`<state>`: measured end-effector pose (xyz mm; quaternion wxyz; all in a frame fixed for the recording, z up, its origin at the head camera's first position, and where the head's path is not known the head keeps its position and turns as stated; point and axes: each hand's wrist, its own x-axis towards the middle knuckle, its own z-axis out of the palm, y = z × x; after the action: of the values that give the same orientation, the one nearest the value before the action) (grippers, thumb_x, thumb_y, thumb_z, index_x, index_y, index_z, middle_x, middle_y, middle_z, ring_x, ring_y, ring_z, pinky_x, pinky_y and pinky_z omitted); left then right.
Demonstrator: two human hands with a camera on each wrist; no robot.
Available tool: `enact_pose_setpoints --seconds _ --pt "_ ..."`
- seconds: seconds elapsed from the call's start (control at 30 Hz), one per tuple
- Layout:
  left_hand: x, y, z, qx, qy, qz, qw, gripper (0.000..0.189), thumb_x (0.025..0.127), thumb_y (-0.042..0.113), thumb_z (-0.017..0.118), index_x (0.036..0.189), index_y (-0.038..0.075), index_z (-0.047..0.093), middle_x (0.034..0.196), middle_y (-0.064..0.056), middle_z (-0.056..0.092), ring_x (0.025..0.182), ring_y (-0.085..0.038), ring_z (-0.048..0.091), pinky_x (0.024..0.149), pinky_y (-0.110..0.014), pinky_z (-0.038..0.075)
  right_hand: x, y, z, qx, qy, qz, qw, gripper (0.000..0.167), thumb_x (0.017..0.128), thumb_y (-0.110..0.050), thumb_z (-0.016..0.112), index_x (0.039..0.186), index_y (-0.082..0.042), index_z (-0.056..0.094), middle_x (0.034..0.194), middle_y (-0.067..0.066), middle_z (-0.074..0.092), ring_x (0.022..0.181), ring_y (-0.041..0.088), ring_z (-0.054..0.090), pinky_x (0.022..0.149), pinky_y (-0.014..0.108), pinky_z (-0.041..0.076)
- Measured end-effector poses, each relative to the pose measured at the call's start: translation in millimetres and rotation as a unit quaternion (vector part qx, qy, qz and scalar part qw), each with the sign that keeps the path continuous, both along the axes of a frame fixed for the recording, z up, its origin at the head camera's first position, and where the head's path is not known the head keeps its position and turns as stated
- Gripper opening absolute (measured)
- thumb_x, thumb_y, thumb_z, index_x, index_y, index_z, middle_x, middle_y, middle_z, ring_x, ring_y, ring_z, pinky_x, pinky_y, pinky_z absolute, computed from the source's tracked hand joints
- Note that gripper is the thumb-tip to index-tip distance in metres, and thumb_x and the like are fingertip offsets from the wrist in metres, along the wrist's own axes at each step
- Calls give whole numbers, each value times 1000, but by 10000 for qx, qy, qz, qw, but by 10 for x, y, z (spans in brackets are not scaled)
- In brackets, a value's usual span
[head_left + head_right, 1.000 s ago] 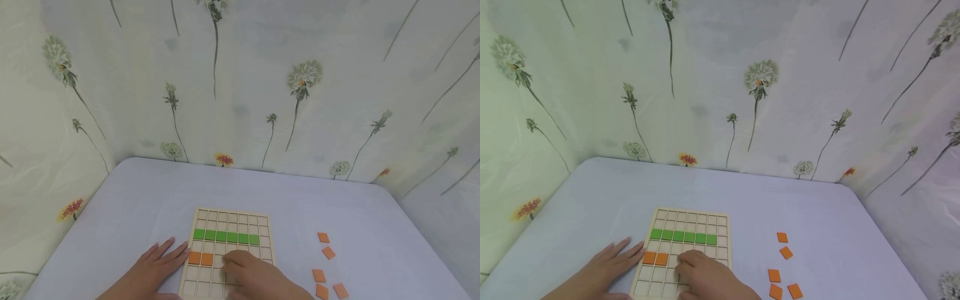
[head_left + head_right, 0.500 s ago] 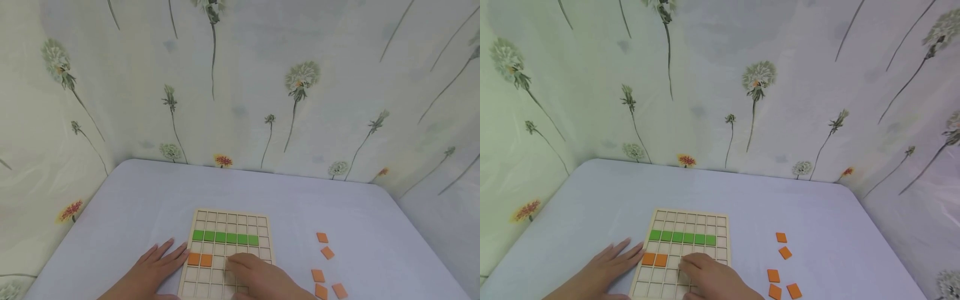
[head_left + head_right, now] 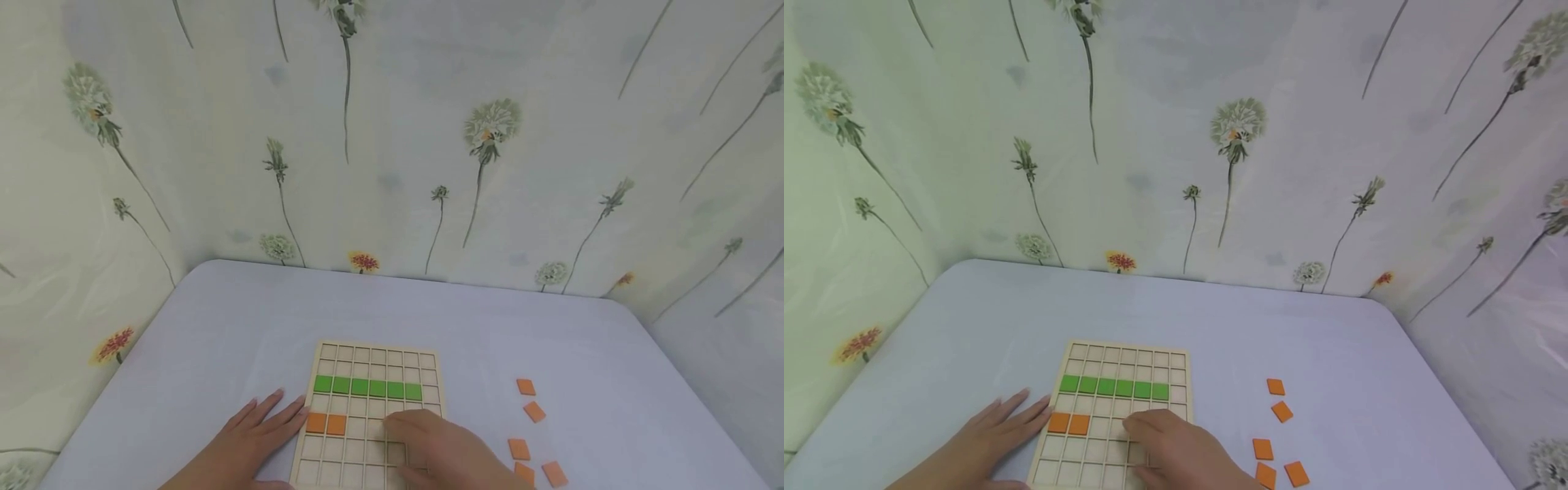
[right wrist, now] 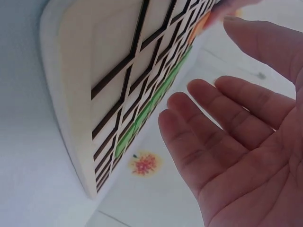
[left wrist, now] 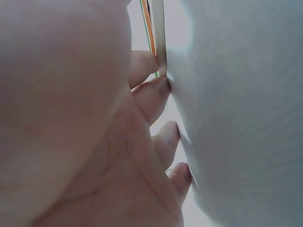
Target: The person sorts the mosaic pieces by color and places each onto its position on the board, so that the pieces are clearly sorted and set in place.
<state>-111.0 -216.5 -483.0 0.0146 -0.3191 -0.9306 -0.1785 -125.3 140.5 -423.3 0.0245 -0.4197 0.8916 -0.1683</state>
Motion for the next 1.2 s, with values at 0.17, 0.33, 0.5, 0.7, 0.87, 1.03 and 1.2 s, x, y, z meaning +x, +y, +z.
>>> enact_pose_setpoints --seconds 0.17,0.33,0.5,0.7,0.87,1.03,1.2 --pt "1 10 10 107 -422 94 9990 96 88 80 57 157 13 51 162 -2 46 149 -43 37 110 -69 33 12 58 13 71 41 -260 9996 46 94 -18 75 138 -15 64 137 -3 65 127 16 60 98 35 54" --pt "-8 13 22 101 -618 117 9980 97 88 80 56 157 13 49 163 -2 44 150 -43 35 112 -70 30 3 134 19 72 -155 -476 9987 47 92 -16 76 138 -15 65 137 -4 64 128 16 59 100 35 53" --pt "-1 11 18 33 -451 109 9989 97 88 80 56 157 13 50 163 -2 45 149 -42 37 112 -66 32 5 245 3 73 68 -513 9986 48 93 -20 78 139 -15 65 136 -4 65 126 17 61 97 35 54" --pt "-1 4 -4 42 -279 50 9996 96 89 79 57 157 11 50 163 -3 46 148 -44 38 127 -47 13 26 372 14 94 157 -572 9982 48 95 -23 78 140 -14 64 136 -3 65 126 18 61 97 37 55" --pt "-1 2 -5 3 -263 55 9996 96 89 79 57 157 11 50 162 -4 46 148 -44 38 127 -46 12 64 464 76 335 -91 -865 9957 49 97 -30 76 141 -13 64 140 -2 64 129 21 60 99 40 55" --pt "-3 5 -15 -73 -227 81 9997 97 88 81 56 157 12 50 163 -2 46 148 -43 39 120 -53 22 98 548 105 457 87 -1026 9936 51 97 -37 76 141 -15 65 139 -3 65 127 20 61 97 40 55" --pt "3 8 -39 -35 53 35 10000 95 88 79 57 155 12 52 161 -2 48 146 -43 42 125 -36 6 137 677 59 359 689 -1004 9919 49 94 -36 79 137 -15 67 132 -4 67 120 19 64 92 38 57"
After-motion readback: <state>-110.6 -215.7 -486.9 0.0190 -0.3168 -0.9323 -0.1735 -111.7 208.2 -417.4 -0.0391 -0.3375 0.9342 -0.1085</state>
